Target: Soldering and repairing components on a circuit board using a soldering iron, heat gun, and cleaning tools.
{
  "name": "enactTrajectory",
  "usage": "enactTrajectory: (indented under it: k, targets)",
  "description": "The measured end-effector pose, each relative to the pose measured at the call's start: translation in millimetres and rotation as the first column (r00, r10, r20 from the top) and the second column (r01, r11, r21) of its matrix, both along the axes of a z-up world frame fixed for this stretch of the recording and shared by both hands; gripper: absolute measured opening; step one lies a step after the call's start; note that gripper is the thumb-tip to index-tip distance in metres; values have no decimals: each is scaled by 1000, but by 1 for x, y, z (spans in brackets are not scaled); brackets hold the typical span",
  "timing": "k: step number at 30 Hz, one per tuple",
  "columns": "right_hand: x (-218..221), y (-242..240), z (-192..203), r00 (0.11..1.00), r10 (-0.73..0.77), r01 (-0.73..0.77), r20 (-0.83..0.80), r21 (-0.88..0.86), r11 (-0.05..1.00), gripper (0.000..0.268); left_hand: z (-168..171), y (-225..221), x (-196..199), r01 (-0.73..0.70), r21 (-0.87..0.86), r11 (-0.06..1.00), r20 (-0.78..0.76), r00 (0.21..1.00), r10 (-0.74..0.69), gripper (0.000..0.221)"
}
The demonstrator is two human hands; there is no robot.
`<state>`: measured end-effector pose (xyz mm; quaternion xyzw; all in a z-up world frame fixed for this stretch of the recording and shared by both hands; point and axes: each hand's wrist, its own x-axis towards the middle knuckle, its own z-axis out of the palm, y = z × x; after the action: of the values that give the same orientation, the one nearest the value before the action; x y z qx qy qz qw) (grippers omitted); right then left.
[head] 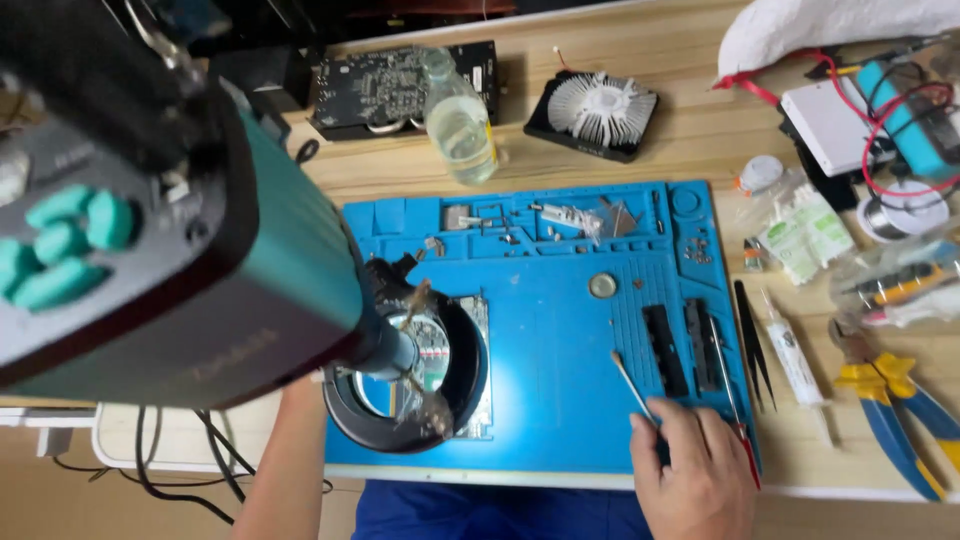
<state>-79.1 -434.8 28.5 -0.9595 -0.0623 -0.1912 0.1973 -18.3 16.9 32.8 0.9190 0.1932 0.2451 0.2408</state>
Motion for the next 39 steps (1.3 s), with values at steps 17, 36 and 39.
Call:
enactTrajectory:
  k: [17,36,39]
  targets:
    - [-16,-4,-33,938,80,-33,337,-143,989,7,-41,-10,-7,65,39,997,294,953,-74,29]
    - [-22,-12,-59,935,33,54,353,-232,971,11,46,-5,-23,19,-635,772,357,894,271,25]
    - [-23,-11,-53,932,60,8,358,-184,983,13,65,17,-2,6,-711,703,427,798,425,51]
